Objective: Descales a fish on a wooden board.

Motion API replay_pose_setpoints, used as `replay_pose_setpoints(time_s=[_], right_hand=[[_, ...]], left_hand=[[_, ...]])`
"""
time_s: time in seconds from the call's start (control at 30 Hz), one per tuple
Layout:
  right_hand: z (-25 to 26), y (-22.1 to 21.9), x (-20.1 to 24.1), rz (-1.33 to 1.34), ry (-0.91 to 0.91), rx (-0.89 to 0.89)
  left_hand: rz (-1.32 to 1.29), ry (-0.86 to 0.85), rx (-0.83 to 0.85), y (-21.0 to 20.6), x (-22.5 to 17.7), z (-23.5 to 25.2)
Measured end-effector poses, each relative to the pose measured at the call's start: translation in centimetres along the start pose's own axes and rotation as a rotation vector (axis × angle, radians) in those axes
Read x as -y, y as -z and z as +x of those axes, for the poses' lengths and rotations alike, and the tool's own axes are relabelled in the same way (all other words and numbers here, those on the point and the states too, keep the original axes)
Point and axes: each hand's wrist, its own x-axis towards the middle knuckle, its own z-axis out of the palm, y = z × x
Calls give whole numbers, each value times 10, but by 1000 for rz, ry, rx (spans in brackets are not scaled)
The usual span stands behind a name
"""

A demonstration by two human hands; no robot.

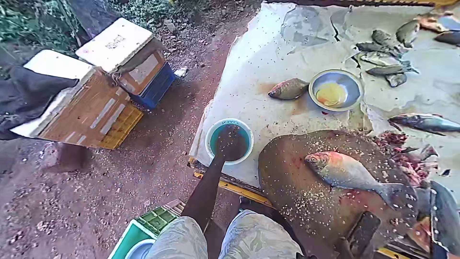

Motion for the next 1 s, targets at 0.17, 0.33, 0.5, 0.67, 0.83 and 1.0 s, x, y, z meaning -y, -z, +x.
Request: replay_pose_setpoints(time_s=[0.17,0.33,0.5,0.67,0.83,1.0], right_hand=[[3,17,14,-63,-8,74],[10,16,22,-47,-76,48],[5,21,29,-75,-229,76],[11,13,27,-91,-254,14],[14,17,22,-57,-297,58],[35,45,31,221,-225,141]], left_hand=[[418,176,659,-23,42,3],[573,-94,566,-41,-10,-4],[722,-92,789,-38,17,17],[783,10,337,-7,-102,26],[200,-427,483,-152,-197,4],[137,-306,614,-277,-235,-22]])
